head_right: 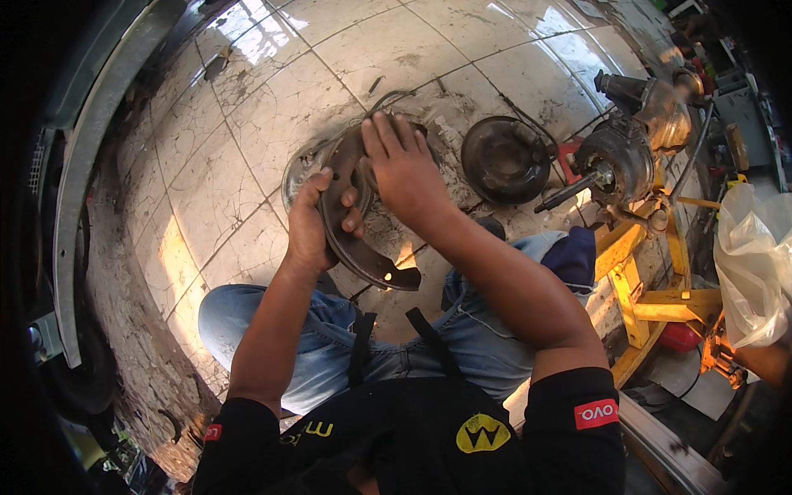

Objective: The person sits on the floor and scrubs brake shoes and springs with a sanding block. They rotate the parts to clean different surfaces and set them aside after scrubbing.

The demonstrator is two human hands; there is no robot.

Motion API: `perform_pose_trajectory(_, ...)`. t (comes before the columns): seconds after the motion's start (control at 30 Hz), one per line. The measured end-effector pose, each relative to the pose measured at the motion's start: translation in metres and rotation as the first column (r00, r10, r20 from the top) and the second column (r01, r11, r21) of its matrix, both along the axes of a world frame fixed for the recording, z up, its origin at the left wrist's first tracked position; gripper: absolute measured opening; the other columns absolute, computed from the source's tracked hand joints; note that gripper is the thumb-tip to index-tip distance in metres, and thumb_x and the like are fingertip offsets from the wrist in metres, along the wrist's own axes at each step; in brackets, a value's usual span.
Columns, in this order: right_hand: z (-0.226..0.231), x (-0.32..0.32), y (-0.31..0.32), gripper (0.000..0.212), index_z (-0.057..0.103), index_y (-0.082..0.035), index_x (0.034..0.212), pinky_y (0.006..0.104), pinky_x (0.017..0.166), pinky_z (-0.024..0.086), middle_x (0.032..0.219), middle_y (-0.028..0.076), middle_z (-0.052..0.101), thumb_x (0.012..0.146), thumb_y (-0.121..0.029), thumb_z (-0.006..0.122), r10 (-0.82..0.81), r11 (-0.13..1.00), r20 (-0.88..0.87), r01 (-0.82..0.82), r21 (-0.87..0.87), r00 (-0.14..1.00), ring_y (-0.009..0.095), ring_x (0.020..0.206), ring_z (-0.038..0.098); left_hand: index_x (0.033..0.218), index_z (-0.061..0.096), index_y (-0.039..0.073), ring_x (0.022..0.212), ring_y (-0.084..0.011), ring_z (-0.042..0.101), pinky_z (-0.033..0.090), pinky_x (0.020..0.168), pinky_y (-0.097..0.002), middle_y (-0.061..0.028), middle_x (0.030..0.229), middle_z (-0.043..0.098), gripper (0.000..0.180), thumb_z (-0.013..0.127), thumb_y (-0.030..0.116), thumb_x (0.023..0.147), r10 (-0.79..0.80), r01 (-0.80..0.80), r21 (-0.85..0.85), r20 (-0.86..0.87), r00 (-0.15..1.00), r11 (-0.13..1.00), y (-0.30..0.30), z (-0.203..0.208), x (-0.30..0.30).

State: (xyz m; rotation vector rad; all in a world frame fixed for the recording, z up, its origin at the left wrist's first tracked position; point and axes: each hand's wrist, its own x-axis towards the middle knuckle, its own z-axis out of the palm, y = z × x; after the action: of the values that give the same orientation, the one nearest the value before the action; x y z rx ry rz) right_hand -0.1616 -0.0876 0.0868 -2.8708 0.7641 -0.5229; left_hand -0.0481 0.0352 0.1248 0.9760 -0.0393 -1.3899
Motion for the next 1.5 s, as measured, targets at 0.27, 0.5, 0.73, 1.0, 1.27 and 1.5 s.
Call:
perform_pose_trajectory(0.27, -0.006, 0.003, 0.010, 0.054, 0.030, 0.002, 0.147, 0.0511, 0.111, 0.034, 0.148, 0.023, 0.038, 0.100, -0.021, 0.043, 0.010, 1.000, -0.012, -0.010, 0.004, 1.000, 0.042, 0.137, 0.036, 0.115, 0.049, 0.011, 0.051, -0.0136, 0.046, 0.046, 0.052, -0.0336, -0.0007, 0.075, 0.049, 0.034, 0.049, 0.038, 0.095, 0.015, -0.018, 0.063, 0.047, 0.999, 0.998, 0.001, 0.005, -0.002)
perform_pose_trajectory(0.5, 0.002, 0.002, 0.011, 0.063, 0.024, 0.004, 0.149, 0.0465, 0.115, 0.028, 0.154, 0.023, 0.030, 0.089, -0.002, 0.043, 0.007, 0.997, -0.059, -0.003, 0.071, 0.998, 0.040, 0.142, 0.030, 0.110, 0.048, 0.011, 0.052, -0.0149, 0.047, 0.045, 0.051, -0.0339, -0.0025, 0.076, 0.050, 0.030, 0.051, 0.036, 0.095, 0.024, -0.026, 0.053, 0.038, 0.999, 0.998, 0.001, 0.007, -0.001)
perform_pose_trajectory(0.73, -0.001, 0.005, -0.005, 0.060, 0.029, 0.004, 0.147, 0.0461, 0.114, 0.030, 0.150, 0.025, 0.035, 0.090, -0.005, 0.045, -0.027, 0.996, -0.003, 0.027, 0.079, 1.000, 0.041, 0.140, 0.033, 0.105, 0.049, 0.009, 0.051, -0.0165, 0.049, 0.046, 0.049, -0.0345, -0.0042, 0.076, 0.050, 0.026, 0.052, 0.032, 0.094, 0.043, -0.048, 0.059, 0.080, 0.996, 0.997, 0.001, 0.012, -0.005)
perform_pose_trajectory(1.0, -0.008, 0.005, 0.003, 0.059, 0.029, 0.003, 0.148, 0.0517, 0.113, 0.030, 0.152, 0.022, 0.034, 0.093, -0.011, 0.045, -0.014, 1.000, -0.029, 0.013, -0.024, 0.999, 0.040, 0.140, 0.034, 0.110, 0.051, 0.011, 0.052, -0.0141, 0.046, 0.045, 0.051, -0.0340, -0.0012, 0.075, 0.049, 0.030, 0.050, 0.036, 0.095, 0.012, -0.016, 0.077, 0.053, 0.999, 0.997, -0.001, 0.008, -0.003)
perform_pose_trajectory(1.27, 0.004, 0.004, 0.000, 0.059, 0.027, 0.004, 0.148, 0.0511, 0.114, 0.029, 0.152, 0.023, 0.033, 0.094, -0.010, 0.044, -0.004, 1.000, -0.047, 0.003, -0.003, 0.999, 0.040, 0.141, 0.031, 0.104, 0.049, 0.011, 0.053, -0.0160, 0.048, 0.044, 0.050, -0.0340, -0.0033, 0.075, 0.050, 0.024, 0.052, 0.033, 0.094, 0.075, -0.074, 0.071, -0.009, 0.997, 0.995, -0.001, 0.013, -0.008)
perform_pose_trajectory(1.5, -0.001, 0.004, -0.003, 0.057, 0.029, 0.005, 0.147, 0.0507, 0.115, 0.029, 0.151, 0.024, 0.034, 0.094, -0.009, 0.042, 0.000, 0.999, 0.007, 0.000, 0.051, 1.000, 0.041, 0.140, 0.032, 0.107, 0.051, 0.013, 0.052, -0.0136, 0.044, 0.043, 0.052, -0.0332, 0.0000, 0.074, 0.048, 0.028, 0.049, 0.037, 0.094, 0.035, -0.038, 0.072, 0.039, 0.999, 0.997, 0.000, 0.016, -0.009)
